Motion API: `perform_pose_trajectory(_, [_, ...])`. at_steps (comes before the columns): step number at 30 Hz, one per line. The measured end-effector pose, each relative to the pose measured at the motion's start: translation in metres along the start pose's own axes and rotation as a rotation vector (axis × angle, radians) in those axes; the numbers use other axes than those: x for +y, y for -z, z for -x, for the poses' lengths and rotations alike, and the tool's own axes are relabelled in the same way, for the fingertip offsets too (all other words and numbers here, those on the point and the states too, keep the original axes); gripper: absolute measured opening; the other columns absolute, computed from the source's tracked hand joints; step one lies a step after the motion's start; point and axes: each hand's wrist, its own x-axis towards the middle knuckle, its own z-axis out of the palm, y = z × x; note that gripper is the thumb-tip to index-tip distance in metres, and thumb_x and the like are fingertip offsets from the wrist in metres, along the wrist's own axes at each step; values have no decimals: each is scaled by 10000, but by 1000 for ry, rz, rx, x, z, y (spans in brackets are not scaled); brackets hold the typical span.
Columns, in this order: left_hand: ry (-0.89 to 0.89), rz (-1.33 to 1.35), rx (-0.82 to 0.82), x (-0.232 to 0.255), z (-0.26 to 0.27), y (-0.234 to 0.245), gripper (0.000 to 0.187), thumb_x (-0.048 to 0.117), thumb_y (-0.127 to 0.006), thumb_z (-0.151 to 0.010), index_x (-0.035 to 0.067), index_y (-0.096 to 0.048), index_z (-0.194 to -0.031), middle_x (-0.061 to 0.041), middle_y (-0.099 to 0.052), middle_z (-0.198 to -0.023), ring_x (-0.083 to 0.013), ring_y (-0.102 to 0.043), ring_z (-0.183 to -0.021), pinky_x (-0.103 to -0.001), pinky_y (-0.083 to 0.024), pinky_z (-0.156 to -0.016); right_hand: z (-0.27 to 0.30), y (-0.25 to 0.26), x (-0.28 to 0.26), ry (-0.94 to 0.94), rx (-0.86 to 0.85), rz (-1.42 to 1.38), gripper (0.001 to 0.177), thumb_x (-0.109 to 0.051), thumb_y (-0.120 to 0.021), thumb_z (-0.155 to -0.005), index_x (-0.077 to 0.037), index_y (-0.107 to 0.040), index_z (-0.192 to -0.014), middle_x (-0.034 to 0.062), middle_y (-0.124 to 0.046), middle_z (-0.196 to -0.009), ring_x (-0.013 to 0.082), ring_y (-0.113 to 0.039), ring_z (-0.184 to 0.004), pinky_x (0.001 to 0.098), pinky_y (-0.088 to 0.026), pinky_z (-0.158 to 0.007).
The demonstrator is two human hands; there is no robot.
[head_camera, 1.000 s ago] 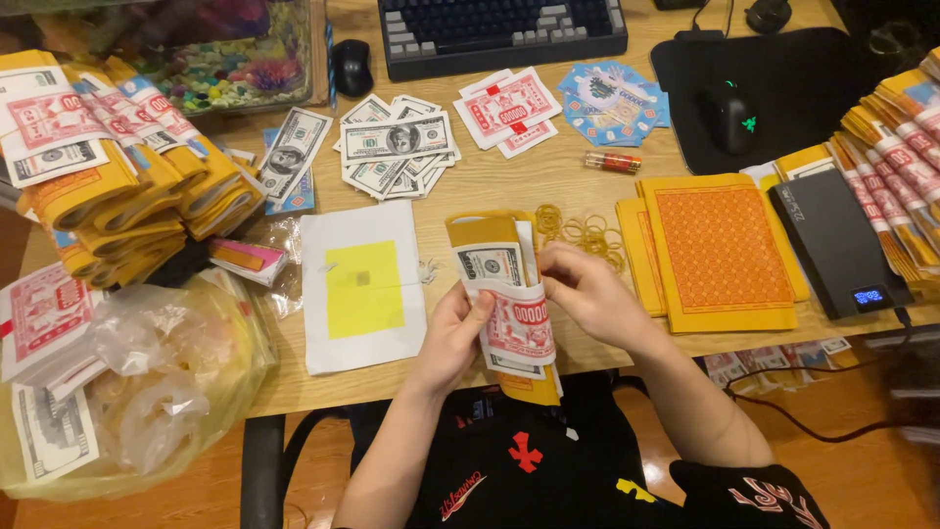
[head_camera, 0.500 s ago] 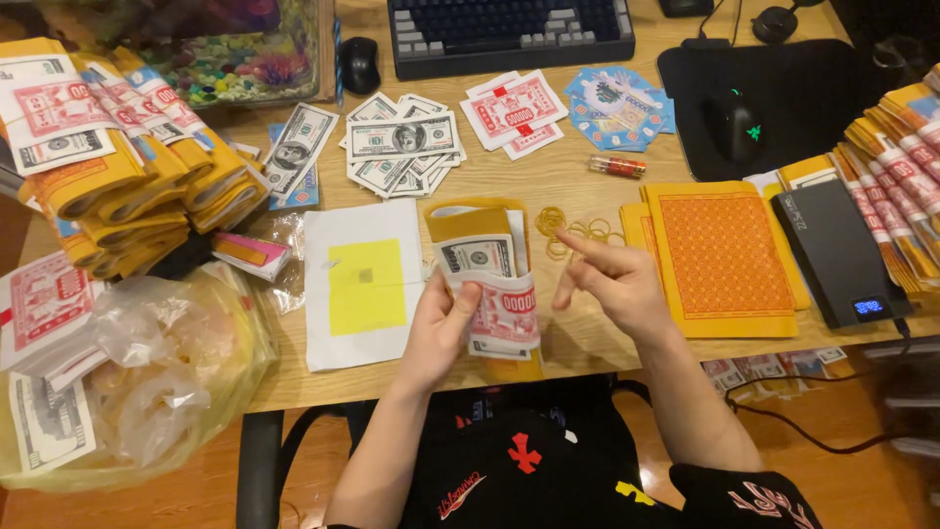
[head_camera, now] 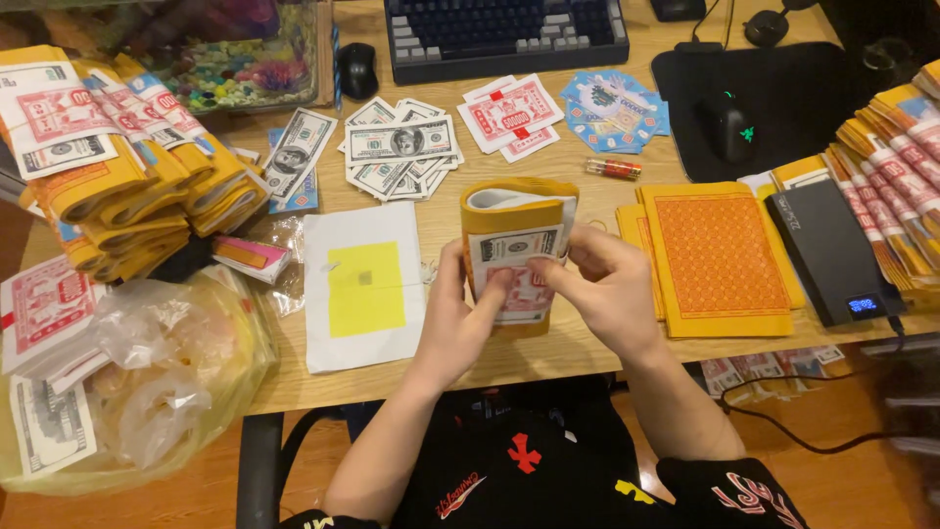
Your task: The person repeatedly places stacks of paper money into yellow envelopes, folds the envelopes, and secures them with rubber bands. The person also handles stacks of red paper money, aligns them, and secures them with rubber bands. The person works at a wooden desk with a keyboard, mouse, and power bank visible.
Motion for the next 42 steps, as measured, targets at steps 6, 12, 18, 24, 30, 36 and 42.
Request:
perform_pose_trajectory(6, [-26,110,65,-17,1,-2,226,115,-535,-992,55,-408,-1169,-41,-530,-928,-125,-491,-943,-370,-457,-885,-1,7,-4,5,-76,-5,595,97,-799,-676,22,-617,-1238,178,-713,-1074,210,-651,-1024,401,-529,-959])
perform_pose_trajectory(12, [-84,-14,19,-6,4,-11,245,49,-555,-961,35,-376,-1128,-98,-587,-889,-179,-565,-879,-402,-480,-815,0,7,18,39,-63,37,461,121,-815,-673,19,-680,-1102,104,-737,-962,124,-645,-944,354,-542,-920])
perform_pose_trajectory(18, [-82,40,5,2,-3,0,203,82,-557,-973,62,-431,-1131,-31,-577,-877,-118,-532,-889,-331,-472,-804,-6,1,11,49,-117,-5,554,125,-846,-619,26,-667,-1135,125,-732,-1000,156,-650,-979,376,-526,-947])
perform_pose_trajectory(24, [-110,-6,-30,0,-1,1,237,63,-543,-972,50,-422,-1175,-44,-591,-887,-130,-568,-870,-341,-494,-804,-4,8,0,94,-168,245,421,-15,-885,-641,-35,-734,-1034,78,-765,-917,136,-683,-926,359,-519,-916])
perform_pose_trajectory(30, [-157,-48,-18,-11,1,1,215,92,-555,-973,40,-421,-1134,-69,-618,-936,-163,-577,-912,-357,-493,-814,1,6,16,163,-52,199,288,16,-856,-681,-33,-746,-943,39,-749,-797,44,-574,-811,306,-529,-813])
perform_pose_trajectory(36, [-492,-568,226,28,2,-6,135,157,-699,-896,65,-608,-934,-52,-531,-942,-257,-556,-905,-348,-474,-823,-11,-4,-2,692,79,806,269,-24,-844,-738,-83,-736,-977,25,-707,-782,218,-688,-700,337,-568,-686])
perform_pose_trajectory(42, [-546,-933,166,43,-11,-8,129,109,-716,-891,26,-621,-920,-92,-562,-834,-281,-600,-814,-350,-517,-711,-13,-21,-2,798,25,1013,153,-35,-690,-824,-76,-704,-970,45,-688,-793,227,-705,-763,346,-566,-685])
